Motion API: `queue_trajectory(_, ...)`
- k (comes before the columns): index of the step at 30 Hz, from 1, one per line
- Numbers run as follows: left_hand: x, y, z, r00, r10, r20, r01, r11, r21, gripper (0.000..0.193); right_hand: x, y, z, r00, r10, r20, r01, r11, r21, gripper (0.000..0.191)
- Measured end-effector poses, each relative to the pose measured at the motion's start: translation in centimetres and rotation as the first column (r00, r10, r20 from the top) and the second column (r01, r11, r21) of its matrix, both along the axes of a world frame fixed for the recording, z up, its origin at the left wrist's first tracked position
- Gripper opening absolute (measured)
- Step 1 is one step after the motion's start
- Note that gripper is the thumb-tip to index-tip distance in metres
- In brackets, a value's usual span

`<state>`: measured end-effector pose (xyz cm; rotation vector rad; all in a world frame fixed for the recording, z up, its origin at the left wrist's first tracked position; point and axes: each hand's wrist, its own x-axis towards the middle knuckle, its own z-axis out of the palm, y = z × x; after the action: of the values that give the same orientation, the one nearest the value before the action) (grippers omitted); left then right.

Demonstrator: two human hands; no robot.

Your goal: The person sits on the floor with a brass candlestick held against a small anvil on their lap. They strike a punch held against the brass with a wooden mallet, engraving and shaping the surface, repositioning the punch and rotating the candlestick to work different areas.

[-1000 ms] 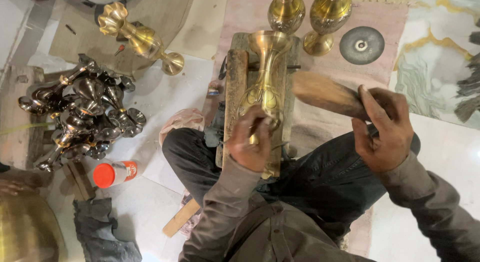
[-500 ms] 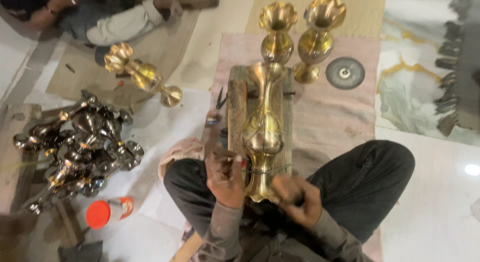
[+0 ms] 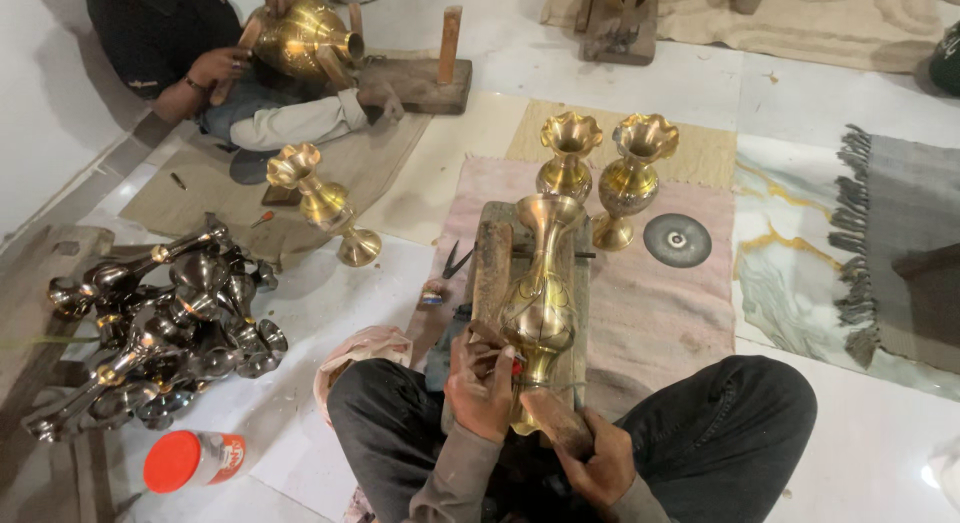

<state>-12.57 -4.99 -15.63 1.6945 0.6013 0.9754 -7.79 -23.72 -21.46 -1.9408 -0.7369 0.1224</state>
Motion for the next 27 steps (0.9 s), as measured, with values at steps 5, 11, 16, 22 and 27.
queue_trajectory(5,0.8,1.1,-2.4,0.943,-0.075,0.325,0.185,0.929,-0.320,0.052,1.1,0.3,2.1,0.952,0.135,0.274,-0.132,0.991,-0.029,0.035)
queue_trajectory(11,0.1,1.6,-2.5,0.983,-0.073,0.168,0.118,0.953,-0.280,0.059,2.2,-0.9,3.1,0.959,0.234,0.158,-0.224,0.971,-0.080,0.044)
queue_trajectory(16,0.5,4.2,1.2,0.987,-0.150,0.054,0.154,0.985,-0.082,0.061,5.0,-2.8,1.2,0.944,0.051,-0.326,-0.036,0.998,0.053,0.052)
queue_trajectory(22,3.6,5.1,5.7,0.892,-0.452,0.000,0.452,0.891,0.034,0.055,9.0,-5.3,3.1,0.946,-0.025,-0.325,0.051,0.996,0.073,0.059)
queue_trajectory(27,5.5,4.9,7.5,0.820,-0.566,-0.085,0.569,0.822,0.011,0.055,10.0,-6.1,8.6,0.988,0.036,0.152,-0.034,0.999,-0.016,0.066)
